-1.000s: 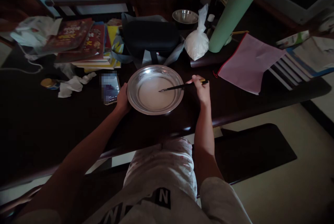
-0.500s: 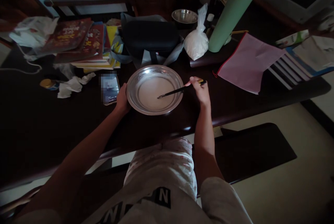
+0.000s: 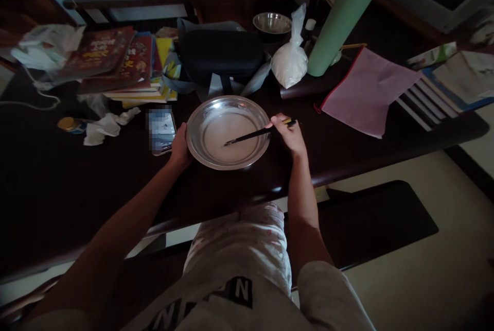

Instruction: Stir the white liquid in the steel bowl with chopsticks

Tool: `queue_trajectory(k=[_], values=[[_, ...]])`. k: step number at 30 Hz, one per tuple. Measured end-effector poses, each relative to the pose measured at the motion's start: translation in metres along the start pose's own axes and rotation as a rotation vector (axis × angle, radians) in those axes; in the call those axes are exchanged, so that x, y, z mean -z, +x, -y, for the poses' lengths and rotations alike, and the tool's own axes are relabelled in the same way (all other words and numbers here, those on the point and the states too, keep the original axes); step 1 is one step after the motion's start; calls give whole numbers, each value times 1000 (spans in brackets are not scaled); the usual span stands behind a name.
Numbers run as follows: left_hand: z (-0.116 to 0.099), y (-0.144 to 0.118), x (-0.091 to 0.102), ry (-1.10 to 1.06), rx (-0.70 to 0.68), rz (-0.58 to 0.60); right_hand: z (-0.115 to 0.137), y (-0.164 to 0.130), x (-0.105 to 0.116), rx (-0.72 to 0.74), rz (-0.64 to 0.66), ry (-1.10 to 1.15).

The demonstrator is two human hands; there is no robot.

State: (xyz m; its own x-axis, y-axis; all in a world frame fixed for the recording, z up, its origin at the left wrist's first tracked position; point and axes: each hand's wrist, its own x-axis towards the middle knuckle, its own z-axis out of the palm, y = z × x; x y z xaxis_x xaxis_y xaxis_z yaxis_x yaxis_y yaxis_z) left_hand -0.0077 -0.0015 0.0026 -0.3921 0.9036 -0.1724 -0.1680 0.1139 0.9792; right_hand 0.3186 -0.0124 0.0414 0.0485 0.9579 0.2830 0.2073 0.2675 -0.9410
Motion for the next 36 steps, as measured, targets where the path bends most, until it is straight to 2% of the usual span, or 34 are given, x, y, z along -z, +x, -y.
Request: queue_trajectory(k=[6,11,17,22,24,27,29,31,34,36], values=[[-2,-4,-5,-25,46,4,-2,0,4,17,-193,-13],[-8,-8,-6,-9,43,-29,0,0,0,22,-18,-14],[-17,-14,-10,-28,91,-41,-6,1,5,40,-220,17],[-16,-13,-10,-42,74,-29,1,-1,-1,-10,5,2],[-13,-11,-9,-65,84,-17,2,0,-2,1,-19,-17],[-8,-8,-7,-62,78,-7,0,2,2,10,-151,-41],[-6,-6,-7,-37,47,-2,-2,2,5,11,-195,-43],[-6,-6,-7,-12,17,5,-2,1,5,5,-151,-34],[-7,-8,-8,-26,33,0,0,0,1,9,-14,-18],[-7,-8,-8,-59,62,-5,1,0,0,24,-11,-17]])
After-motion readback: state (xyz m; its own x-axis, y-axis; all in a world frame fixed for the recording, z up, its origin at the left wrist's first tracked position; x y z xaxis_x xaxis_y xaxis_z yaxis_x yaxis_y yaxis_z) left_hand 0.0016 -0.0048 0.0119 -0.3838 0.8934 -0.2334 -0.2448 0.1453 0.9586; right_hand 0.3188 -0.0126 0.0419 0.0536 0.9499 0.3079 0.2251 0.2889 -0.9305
